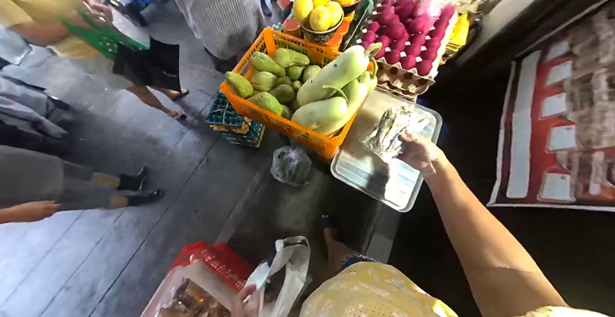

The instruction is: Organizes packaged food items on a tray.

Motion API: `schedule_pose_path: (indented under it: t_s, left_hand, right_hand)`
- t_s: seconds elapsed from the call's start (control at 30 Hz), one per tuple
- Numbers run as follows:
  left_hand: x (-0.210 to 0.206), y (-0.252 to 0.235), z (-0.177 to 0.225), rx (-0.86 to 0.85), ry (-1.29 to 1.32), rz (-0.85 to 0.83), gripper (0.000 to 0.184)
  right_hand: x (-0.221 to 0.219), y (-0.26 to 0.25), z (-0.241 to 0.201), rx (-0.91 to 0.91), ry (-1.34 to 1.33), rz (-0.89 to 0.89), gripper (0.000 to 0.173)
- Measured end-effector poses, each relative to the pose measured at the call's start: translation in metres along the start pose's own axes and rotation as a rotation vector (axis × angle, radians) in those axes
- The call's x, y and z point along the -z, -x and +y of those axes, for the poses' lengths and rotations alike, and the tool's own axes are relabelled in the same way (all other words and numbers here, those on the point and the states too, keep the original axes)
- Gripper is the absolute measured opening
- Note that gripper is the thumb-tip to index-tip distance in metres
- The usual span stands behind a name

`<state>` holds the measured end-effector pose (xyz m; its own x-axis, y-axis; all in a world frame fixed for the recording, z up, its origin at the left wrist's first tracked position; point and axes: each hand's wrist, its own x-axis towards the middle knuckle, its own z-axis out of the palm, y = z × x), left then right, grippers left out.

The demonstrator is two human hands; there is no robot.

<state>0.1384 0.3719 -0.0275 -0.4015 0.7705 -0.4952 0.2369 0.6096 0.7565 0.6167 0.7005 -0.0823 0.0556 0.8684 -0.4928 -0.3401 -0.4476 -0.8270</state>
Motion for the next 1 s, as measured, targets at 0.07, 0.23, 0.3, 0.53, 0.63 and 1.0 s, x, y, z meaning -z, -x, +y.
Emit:
schedule_pose_path:
  t_s: [0.07,0.23,0.3,0.53,0.63,1.0]
  left_hand:
    - [-0.041,-0.028,0.001,-0.066,-0.106,-0.016,0.04]
    - [-0.135,-0.094,0.018,-0.126,-0.109,-0.153,0.064]
    - [-0.162,-0.117,0.03,-0.1,-0.015,-0.31,0.061]
    - [-0.263,-0.179,0.092,0.115,0.333,-0.572,0.056]
    - [-0.294,-0.19,0.104,0.172,0.44,-0.625,0.041]
    - [-0.264,-0.141,0.098,0.245,0.612,-0.672,0.022]
  right_hand:
    - [0.011,-0.012,0.002,-0.007,-0.018,-0.017,0.047]
    - [0.036,-0.004,0.009,-0.03,-0.091,-0.046,0.056]
    - [0.045,0.01,0.016,-0.045,-0.136,-0.035,0.058]
    - [0.054,0.059,0.025,-0.009,-0.259,0.06,0.057]
    - [0.06,0.078,0.029,0.0,-0.298,0.101,0.054]
    - [0.078,0.138,0.033,0.153,-0.388,0.265,0.034]
